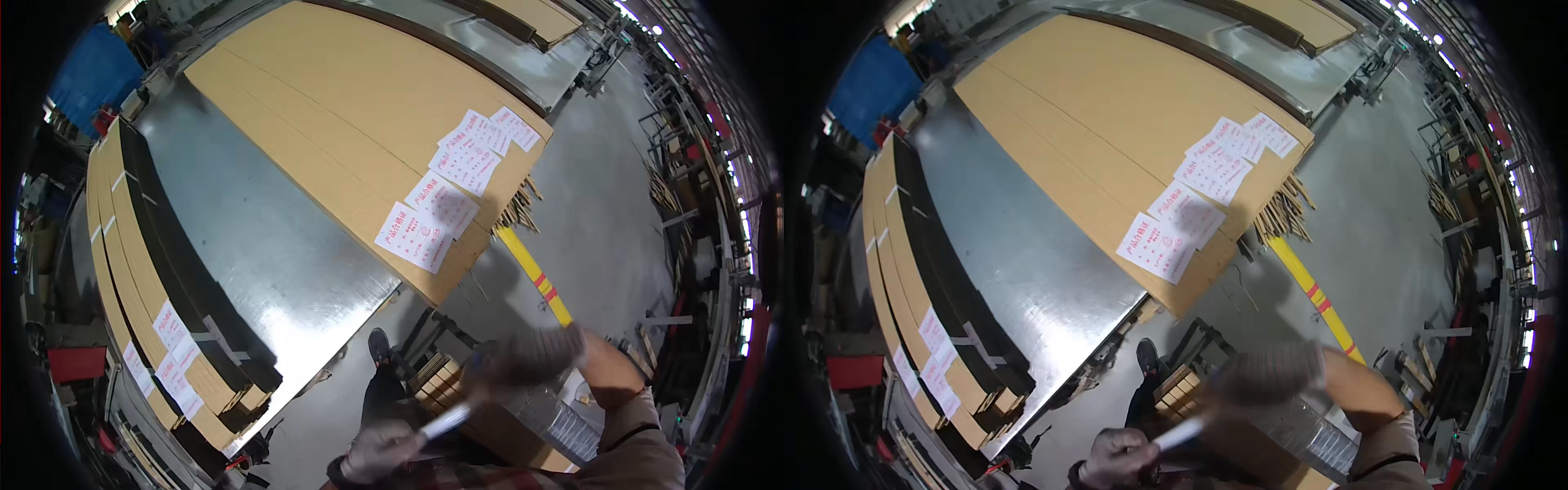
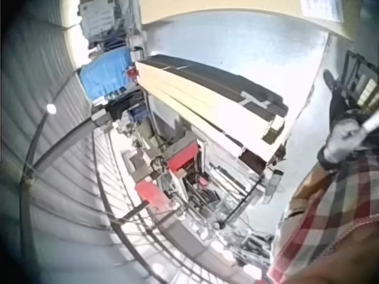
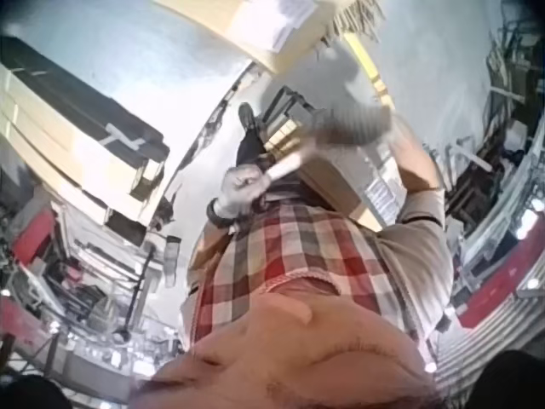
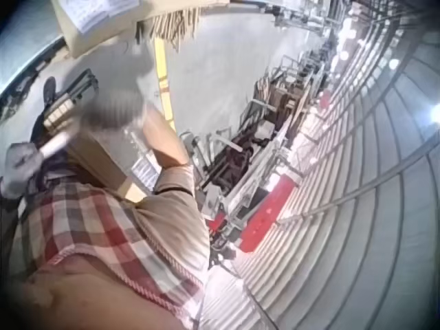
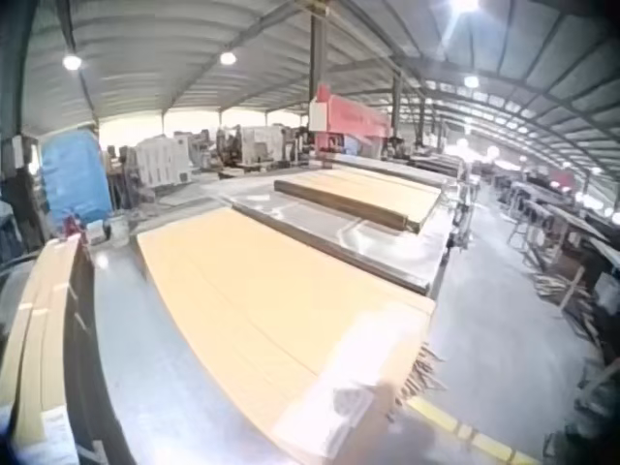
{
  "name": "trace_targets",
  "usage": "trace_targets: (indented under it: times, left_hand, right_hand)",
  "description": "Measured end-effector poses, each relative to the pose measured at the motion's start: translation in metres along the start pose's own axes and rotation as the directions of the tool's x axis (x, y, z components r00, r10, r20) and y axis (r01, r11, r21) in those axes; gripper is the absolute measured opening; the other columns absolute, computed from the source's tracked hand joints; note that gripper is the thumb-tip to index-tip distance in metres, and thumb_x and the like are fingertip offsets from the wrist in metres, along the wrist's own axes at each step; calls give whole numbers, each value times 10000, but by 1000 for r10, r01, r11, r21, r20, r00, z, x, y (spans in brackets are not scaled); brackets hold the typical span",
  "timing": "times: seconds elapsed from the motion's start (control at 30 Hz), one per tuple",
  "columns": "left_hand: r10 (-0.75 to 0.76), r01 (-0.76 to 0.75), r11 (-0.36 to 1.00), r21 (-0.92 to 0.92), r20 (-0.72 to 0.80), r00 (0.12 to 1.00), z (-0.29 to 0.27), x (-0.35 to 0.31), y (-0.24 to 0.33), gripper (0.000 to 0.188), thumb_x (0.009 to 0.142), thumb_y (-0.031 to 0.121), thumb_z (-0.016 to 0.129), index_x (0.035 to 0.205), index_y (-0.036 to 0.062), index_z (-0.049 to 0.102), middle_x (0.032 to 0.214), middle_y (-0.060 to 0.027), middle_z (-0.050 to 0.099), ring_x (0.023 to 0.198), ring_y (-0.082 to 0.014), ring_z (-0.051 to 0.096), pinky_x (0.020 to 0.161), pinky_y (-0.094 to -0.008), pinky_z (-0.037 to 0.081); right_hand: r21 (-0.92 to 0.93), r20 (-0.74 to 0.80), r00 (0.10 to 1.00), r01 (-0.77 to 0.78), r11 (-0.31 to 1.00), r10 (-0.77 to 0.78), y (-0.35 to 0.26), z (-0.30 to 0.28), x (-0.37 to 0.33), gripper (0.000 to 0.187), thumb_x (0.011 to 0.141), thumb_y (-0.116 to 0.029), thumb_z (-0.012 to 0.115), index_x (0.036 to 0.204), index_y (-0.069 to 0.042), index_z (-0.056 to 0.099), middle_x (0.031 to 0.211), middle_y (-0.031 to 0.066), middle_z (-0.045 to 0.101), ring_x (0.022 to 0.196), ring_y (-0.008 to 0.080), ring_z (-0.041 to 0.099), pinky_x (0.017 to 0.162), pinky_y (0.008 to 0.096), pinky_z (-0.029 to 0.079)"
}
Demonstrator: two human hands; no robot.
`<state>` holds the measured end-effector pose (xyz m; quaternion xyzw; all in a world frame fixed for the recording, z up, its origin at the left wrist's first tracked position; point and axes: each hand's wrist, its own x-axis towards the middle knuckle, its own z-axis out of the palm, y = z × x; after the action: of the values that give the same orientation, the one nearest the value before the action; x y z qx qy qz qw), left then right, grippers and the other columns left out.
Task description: Applying tape to bundle long wooden boards together and stacking them.
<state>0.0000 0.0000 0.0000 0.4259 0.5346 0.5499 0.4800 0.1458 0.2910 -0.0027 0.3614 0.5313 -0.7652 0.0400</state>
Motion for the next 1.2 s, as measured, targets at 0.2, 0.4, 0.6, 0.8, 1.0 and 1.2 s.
trace_targets:
  times: [0.2,0.4,0.6,0.8,1.0,1.2]
  left_hand:
    - [-409,269,665,-697,-39,912,68,38,-162,357,981,271,425,1182,0,543,1066,-137,608,939,-163,619,798,-291,515]
    - [-446,307,704,-641,-62,893,54,7,-175,386,970,253,423,1254,0,489,1122,-149,582,1024,-182,592,878,-319,490]
    - [-423,351,711,-609,29,906,9,-1,-55,414,914,177,503,1280,-14,465,1177,-162,562,1039,-224,583,898,-330,483]
    - [-361,406,874,268,-203,910,16,48,-16,219,896,192,561,1060,70,638,902,-113,648,814,-278,610,734,-386,473]
    - [-159,31,953,300,411,898,-7,111,-132,517,831,237,624,1285,22,498,1325,-206,478,1231,-314,482,1040,-378,371]
    - [-352,320,935,154,279,893,14,103,-56,369,943,156,570,1280,16,512,1202,-102,567,1070,-201,532,915,-324,447]
  right_hand:
    - [-463,393,894,-8,886,213,106,-10,61,200,946,-279,544,988,-89,588,845,42,623,697,152,629,659,307,528]
    - [-675,-227,972,-111,730,-62,18,114,-38,326,686,-190,758,927,-62,578,891,170,609,651,333,611,552,421,495]
    - [-957,-72,716,145,249,-694,86,128,-55,611,648,-240,825,1111,-27,490,1150,217,540,1062,357,547,881,446,448]
    - [-877,65,674,391,280,-736,10,130,-71,466,794,-331,709,1137,-57,552,1101,150,591,954,312,609,886,415,447]
    - [-949,313,942,315,1,-124,-17,95,-28,306,807,-343,634,839,-51,718,816,127,691,814,289,675,737,408,512]
    - [-942,-178,902,-40,334,-393,103,2,44,198,786,-231,595,694,-85,693,728,130,677,783,321,681,690,447,521]
